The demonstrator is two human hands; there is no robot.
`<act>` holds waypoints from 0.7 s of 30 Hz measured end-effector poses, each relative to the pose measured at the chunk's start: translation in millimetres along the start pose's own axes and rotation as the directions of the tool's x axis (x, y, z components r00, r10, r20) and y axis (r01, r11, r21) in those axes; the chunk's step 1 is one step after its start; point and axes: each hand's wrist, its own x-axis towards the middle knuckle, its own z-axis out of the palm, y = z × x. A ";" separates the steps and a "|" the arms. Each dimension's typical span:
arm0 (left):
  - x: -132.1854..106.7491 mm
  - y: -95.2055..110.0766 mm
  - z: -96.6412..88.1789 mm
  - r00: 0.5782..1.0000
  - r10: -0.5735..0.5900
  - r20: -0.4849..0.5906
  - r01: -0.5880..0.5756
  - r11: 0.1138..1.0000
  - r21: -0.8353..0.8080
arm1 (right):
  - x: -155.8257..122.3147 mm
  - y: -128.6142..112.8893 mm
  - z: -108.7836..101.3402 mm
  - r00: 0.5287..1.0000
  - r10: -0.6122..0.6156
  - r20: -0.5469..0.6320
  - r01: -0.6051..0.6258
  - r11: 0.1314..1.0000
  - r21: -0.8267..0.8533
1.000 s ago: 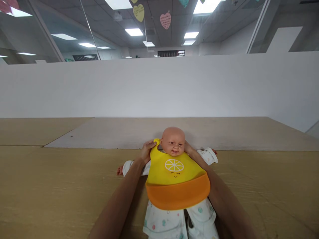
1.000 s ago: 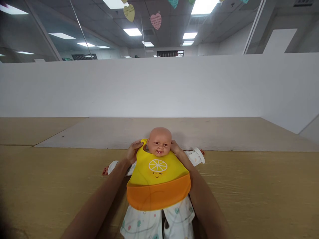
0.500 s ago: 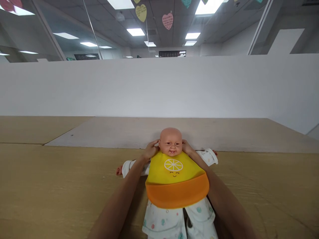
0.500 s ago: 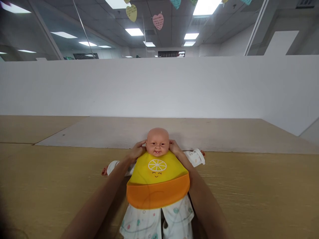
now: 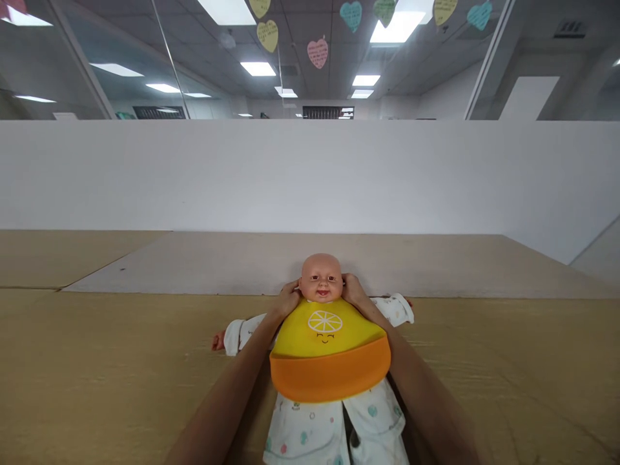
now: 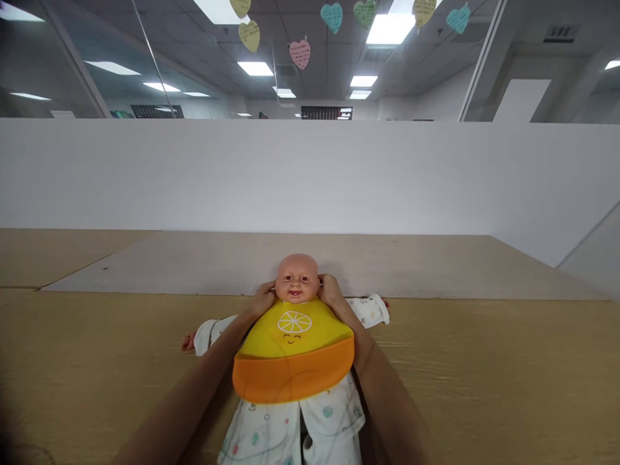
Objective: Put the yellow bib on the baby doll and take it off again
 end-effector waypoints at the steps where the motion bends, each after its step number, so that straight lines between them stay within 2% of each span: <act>1: 0.1 0.2 0.2 1.000 0.023 0.010 -0.023 0.999 0.033 | -0.9 1.1 -2.6 1.000 -0.012 0.000 0.012 0.999 -0.036; 4: 0.6 -0.7 0.3 0.995 0.090 0.045 -0.095 0.987 0.127 | -1.7 5.0 -9.7 0.999 -0.040 0.011 0.041 0.990 -0.134; 7: 1.6 -4.0 -1.1 0.994 0.097 0.057 -0.104 0.986 0.134 | -0.8 8.3 -13.4 0.998 -0.063 0.028 0.067 0.974 -0.216; 13: 4.2 -11.9 -6.4 0.994 0.090 0.055 -0.102 0.959 0.266 | -0.3 12.7 -11.5 0.995 -0.096 0.023 0.098 0.933 -0.346; 21: 3.6 -10.9 -6.7 0.994 0.081 0.070 -0.097 0.960 0.262 | 1.0 16.4 -10.9 0.990 -0.138 -0.020 0.112 0.870 -0.480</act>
